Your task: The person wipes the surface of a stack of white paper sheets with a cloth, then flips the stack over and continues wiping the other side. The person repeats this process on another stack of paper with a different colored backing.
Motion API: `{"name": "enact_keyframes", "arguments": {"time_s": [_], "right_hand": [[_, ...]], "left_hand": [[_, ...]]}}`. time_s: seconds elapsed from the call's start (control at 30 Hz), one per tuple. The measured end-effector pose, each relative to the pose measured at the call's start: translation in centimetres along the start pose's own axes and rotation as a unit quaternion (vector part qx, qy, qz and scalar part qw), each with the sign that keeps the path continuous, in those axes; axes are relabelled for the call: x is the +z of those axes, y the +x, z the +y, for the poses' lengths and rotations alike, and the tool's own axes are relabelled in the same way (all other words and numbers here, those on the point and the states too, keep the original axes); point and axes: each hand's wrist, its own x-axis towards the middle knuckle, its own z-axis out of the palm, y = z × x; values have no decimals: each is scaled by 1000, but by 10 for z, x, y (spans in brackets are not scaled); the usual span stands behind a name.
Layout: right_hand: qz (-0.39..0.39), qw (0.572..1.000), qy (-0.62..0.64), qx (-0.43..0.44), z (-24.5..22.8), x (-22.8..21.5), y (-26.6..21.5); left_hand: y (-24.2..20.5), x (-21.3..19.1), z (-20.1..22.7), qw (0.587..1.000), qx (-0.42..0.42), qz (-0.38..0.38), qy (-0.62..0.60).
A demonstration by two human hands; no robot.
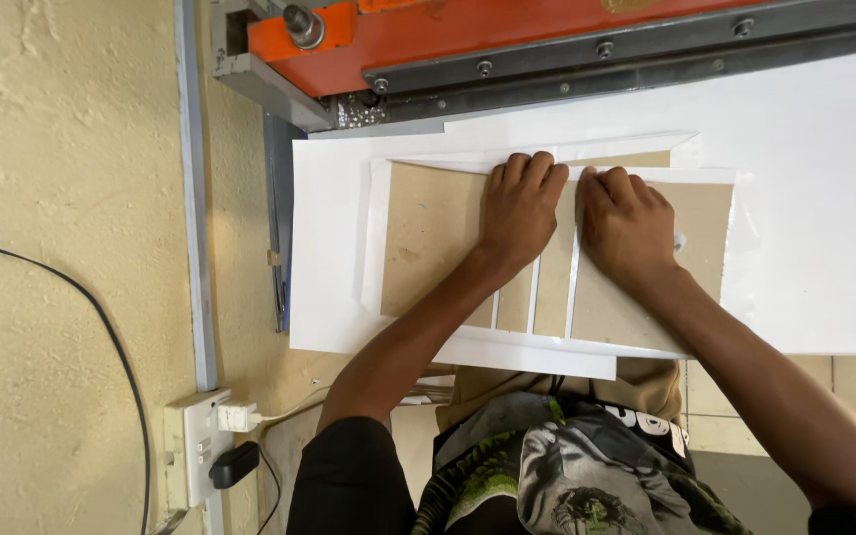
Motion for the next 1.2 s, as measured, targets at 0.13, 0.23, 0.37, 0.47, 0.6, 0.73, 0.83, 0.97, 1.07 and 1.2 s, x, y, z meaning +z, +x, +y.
{"name": "enact_keyframes", "arguments": {"time_s": [0.13,0.23,0.37,0.47,0.6,0.73,0.83,0.97,1.07,1.2], "right_hand": [[-30,999,16,26,-2,-9,9],[-42,998,20,37,-4,-12,8],[-63,996,43,54,0,-1,11],[-35,998,47,35,3,12,8],[-26,997,69,17,6,16,10],[-11,997,81,10,8,20,12],[-20,996,81,6,8,19,11],[-37,995,87,14,7,11,16],[-37,996,80,16,5,8,15],[-16,999,43,-7,4,6,4]], "left_hand": [[5,7,-8,1000,10,-9,7],[5,5,-4,1000,-5,-18,11],[6,-1,-4,1000,-3,-22,-4],[5,1,-4,999,-6,-31,-10],[6,1,-4,999,-9,-47,-12],[8,-3,-4,998,-7,-51,-19],[5,-1,-5,998,-6,-58,-26],[6,0,-6,998,-8,-59,-26],[4,1,-7,998,-7,-57,-27],[6,-4,-6,999,6,-45,-25]]}}
